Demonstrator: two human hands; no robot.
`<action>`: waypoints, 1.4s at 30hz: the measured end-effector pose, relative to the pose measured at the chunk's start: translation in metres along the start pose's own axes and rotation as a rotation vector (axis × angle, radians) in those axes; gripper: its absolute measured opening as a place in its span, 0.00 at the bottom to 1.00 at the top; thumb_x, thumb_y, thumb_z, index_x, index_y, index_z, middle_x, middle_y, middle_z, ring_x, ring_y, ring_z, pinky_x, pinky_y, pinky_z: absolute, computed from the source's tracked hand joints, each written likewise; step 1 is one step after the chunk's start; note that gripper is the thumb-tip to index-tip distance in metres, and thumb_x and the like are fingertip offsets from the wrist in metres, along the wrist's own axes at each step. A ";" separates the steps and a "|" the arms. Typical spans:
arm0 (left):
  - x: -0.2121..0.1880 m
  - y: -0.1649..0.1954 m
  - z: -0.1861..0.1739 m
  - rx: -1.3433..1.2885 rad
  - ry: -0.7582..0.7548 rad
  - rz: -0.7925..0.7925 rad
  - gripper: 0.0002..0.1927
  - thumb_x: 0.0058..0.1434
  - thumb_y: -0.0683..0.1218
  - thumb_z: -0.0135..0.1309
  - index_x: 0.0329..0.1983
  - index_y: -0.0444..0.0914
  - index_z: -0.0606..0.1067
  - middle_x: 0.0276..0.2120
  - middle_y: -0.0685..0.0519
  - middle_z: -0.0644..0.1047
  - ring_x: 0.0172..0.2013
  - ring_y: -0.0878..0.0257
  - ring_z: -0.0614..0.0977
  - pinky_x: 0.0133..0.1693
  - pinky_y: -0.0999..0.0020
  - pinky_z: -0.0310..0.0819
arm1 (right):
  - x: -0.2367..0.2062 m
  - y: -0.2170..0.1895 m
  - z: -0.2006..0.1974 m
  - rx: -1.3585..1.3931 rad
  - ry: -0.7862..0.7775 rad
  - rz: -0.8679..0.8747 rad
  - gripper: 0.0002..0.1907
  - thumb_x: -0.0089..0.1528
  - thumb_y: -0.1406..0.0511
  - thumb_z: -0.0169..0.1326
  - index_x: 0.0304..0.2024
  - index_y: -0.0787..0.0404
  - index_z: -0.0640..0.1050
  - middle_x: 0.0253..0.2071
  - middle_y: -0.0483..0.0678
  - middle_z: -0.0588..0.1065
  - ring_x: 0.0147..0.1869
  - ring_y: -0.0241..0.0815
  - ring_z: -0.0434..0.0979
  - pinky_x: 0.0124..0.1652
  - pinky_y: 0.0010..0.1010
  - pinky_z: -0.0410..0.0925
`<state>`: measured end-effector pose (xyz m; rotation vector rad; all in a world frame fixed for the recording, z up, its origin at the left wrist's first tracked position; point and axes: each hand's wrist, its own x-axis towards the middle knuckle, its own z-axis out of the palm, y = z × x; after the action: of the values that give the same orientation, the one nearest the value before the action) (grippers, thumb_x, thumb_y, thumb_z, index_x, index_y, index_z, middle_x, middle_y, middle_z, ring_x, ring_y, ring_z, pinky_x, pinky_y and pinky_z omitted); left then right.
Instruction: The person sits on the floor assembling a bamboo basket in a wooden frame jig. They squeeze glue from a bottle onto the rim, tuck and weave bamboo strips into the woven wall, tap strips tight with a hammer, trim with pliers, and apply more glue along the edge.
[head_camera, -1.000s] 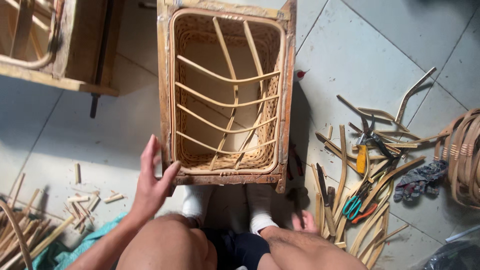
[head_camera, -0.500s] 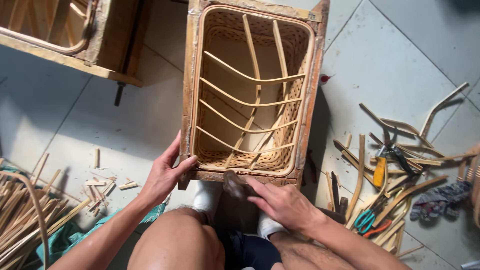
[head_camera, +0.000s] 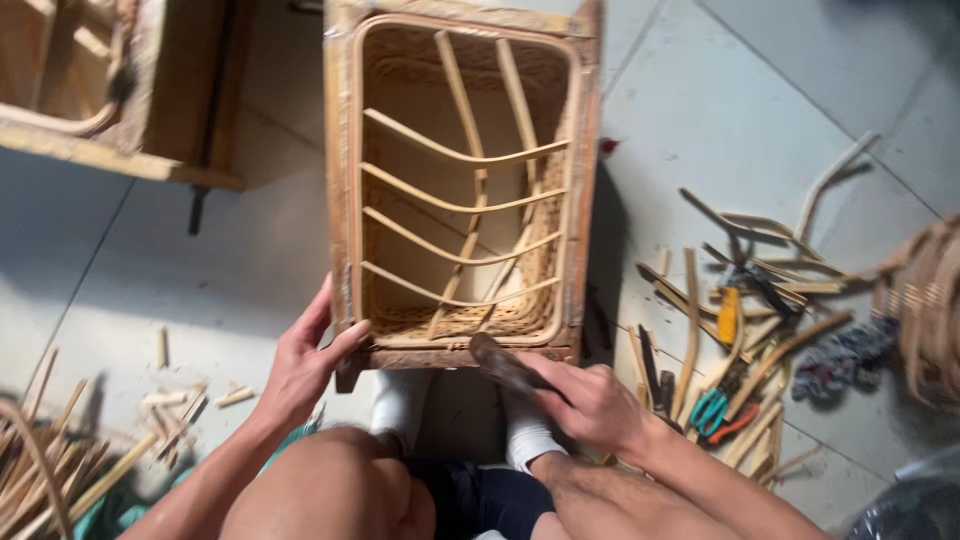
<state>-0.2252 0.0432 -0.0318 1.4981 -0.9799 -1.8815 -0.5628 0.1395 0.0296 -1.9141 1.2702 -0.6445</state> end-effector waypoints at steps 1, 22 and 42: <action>-0.002 0.000 0.001 0.040 0.008 -0.005 0.42 0.58 0.41 0.59 0.76 0.39 0.57 0.74 0.51 0.61 0.72 0.63 0.62 0.67 0.65 0.58 | -0.003 0.002 0.001 -0.060 0.011 -0.027 0.26 0.63 0.66 0.59 0.63 0.63 0.71 0.46 0.58 0.81 0.36 0.50 0.84 0.35 0.31 0.77; -0.007 -0.005 -0.007 0.052 0.078 -0.035 0.40 0.55 0.42 0.61 0.73 0.37 0.64 0.67 0.47 0.72 0.68 0.61 0.70 0.65 0.64 0.63 | -0.017 0.048 -0.046 -0.032 0.297 0.704 0.23 0.67 0.57 0.51 0.61 0.62 0.74 0.19 0.46 0.74 0.24 0.34 0.77 0.28 0.31 0.70; 0.128 0.074 -0.002 -0.073 0.103 0.055 0.31 0.58 0.42 0.62 0.66 0.35 0.72 0.55 0.48 0.80 0.51 0.65 0.81 0.55 0.69 0.74 | 0.169 0.107 -0.127 0.047 0.407 0.669 0.21 0.70 0.54 0.48 0.55 0.62 0.78 0.18 0.44 0.72 0.19 0.33 0.71 0.21 0.30 0.65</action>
<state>-0.2560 -0.1006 -0.0467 1.4945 -0.8866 -1.7644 -0.6506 -0.0799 0.0223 -1.2216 1.9967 -0.7048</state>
